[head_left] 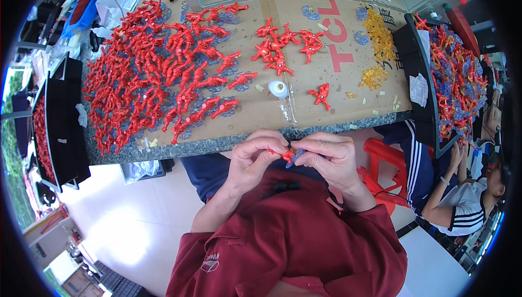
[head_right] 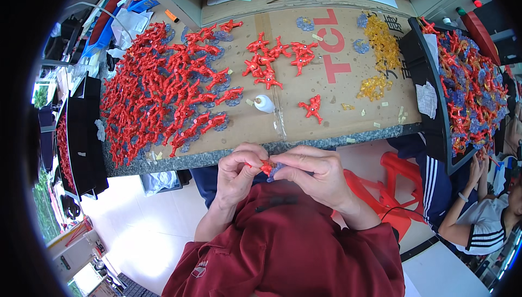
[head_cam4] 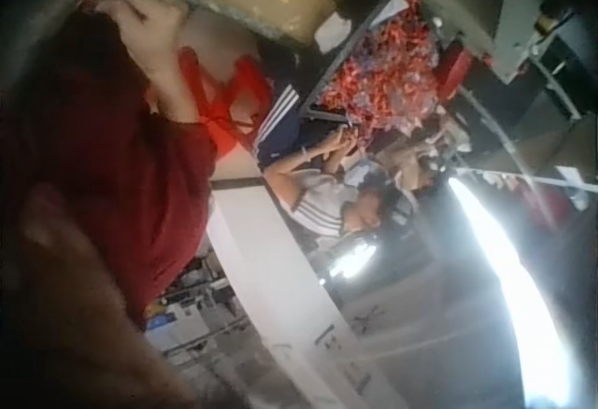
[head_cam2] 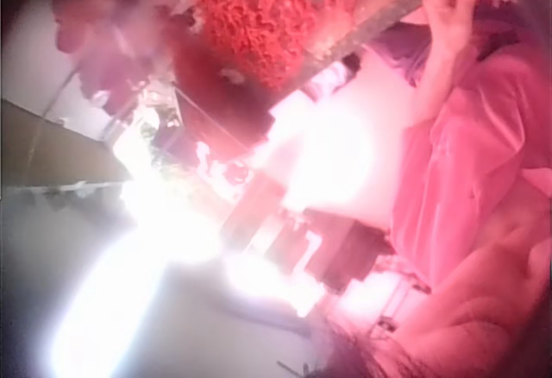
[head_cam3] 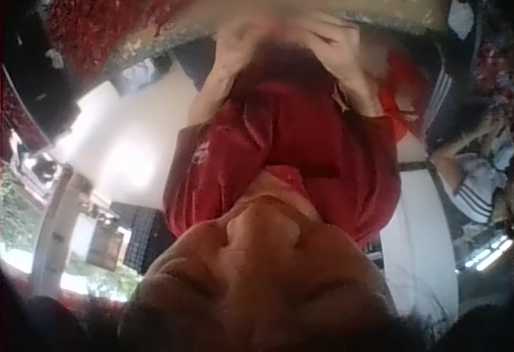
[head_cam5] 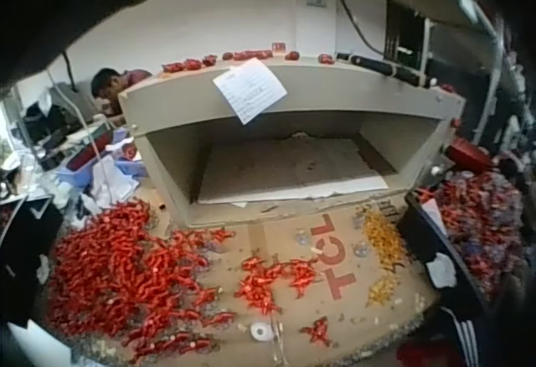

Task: The person applies glue from a bottle onto figurine parts, attaches bases to them by hand, and gathers the assembled figurines on the table.

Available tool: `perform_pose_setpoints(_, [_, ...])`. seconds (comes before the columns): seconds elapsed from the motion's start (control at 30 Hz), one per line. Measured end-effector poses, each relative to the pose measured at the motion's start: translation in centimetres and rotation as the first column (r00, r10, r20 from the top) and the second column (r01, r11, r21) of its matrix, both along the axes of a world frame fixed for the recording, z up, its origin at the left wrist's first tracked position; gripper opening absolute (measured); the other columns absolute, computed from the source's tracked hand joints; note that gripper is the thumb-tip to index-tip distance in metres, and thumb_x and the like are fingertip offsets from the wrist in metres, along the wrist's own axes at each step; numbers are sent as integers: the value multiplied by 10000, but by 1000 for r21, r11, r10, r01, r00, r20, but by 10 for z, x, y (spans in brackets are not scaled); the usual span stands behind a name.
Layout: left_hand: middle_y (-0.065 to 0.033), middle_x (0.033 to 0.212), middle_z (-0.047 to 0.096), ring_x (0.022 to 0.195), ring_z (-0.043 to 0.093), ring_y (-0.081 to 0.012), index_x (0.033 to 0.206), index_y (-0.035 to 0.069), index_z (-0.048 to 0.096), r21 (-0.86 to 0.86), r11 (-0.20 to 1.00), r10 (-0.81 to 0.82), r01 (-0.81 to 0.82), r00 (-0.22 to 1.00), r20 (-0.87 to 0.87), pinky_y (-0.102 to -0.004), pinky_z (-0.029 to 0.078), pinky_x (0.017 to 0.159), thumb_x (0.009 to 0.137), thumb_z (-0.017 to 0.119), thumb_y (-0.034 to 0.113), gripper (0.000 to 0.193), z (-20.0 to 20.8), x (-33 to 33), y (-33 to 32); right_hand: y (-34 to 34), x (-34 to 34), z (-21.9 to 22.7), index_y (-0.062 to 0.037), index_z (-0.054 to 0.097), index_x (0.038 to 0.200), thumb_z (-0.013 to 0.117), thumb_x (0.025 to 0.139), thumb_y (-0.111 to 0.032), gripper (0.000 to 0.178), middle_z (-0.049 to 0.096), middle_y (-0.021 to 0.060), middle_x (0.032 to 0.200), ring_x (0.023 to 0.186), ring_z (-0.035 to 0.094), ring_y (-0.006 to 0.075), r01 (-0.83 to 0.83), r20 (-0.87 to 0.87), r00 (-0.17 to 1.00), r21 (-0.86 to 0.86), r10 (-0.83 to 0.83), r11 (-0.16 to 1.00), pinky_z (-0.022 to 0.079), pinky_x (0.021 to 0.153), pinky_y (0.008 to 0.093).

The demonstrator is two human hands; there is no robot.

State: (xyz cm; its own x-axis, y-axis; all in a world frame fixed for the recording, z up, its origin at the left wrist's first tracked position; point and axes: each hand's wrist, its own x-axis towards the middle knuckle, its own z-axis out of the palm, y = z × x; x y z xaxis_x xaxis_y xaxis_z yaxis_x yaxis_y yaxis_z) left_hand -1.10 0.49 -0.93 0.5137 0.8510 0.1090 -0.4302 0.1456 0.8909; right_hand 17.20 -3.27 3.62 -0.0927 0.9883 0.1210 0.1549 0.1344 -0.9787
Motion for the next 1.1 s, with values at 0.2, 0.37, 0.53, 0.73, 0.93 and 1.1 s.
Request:
perform_pose_setpoints(0.2, [-113, 977, 537, 890, 539, -166, 917, 22, 581, -146, 987, -30, 61, 978, 207, -299, 454, 809, 832, 546, -14, 98, -3, 7, 1, -1, 3, -2, 1, 646, 971, 669, 684, 59, 293, 638, 108, 839, 702, 630, 155, -21, -102, 995, 8, 21, 1000, 520, 595, 236])
perform_pose_setpoints(0.37, [-108, 970, 535, 879, 534, -160, 913, 26, 573, -190, 979, -22, 72, 966, 257, -303, 448, 809, 829, 549, -15, 97, -4, 9, 1, -1, 4, -4, -1, 647, 971, 651, 690, 82, 293, 638, 109, 842, 708, 634, 162, -28, -103, 994, 95, 38, 995, 530, 606, 240])
perform_pose_setpoints(0.53, [-107, 972, 535, 879, 534, -157, 924, 24, 575, -175, 983, -10, 50, 974, 225, -300, 449, 808, 827, 553, -13, 106, -4, 10, 1, -1, 2, -3, -10, 644, 983, 653, 677, 98, 324, 637, 107, 845, 715, 636, 169, -22, -55, 998, 116, 29, 993, 532, 601, 244])
perform_pose_setpoints(0.73, [-114, 988, 542, 893, 547, -160, 933, 19, 588, -121, 992, -27, 44, 989, 145, -290, 459, 813, 827, 557, -10, 115, -3, 5, 2, -2, -1, -2, -23, 638, 1003, 688, 642, 77, 378, 632, 107, 829, 697, 632, 176, -5, 47, 999, 198, -5, 980, 531, 588, 255])
perform_pose_setpoints(0.93, [-115, 982, 555, 928, 548, -168, 940, 15, 609, -49, 999, -23, 24, 1000, 13, -283, 459, 829, 803, 593, 2, 139, -2, 2, 0, -5, -4, 1, -37, 626, 1015, 734, 609, -3, 421, 629, 99, 821, 676, 626, 190, 16, 238, 967, 291, -89, 957, 522, 570, 265])
perform_pose_setpoints(1.1, [-90, 918, 564, 878, 538, -178, 839, 30, 599, -82, 996, -18, 35, 979, 204, -296, 460, 756, 734, 666, 2, 127, -6, 3, 0, -6, -10, 5, -19, 633, 940, 741, 619, -22, 339, 631, 91, 813, 673, 625, 177, 89, 173, 976, 241, -133, 966, 508, 560, 256])
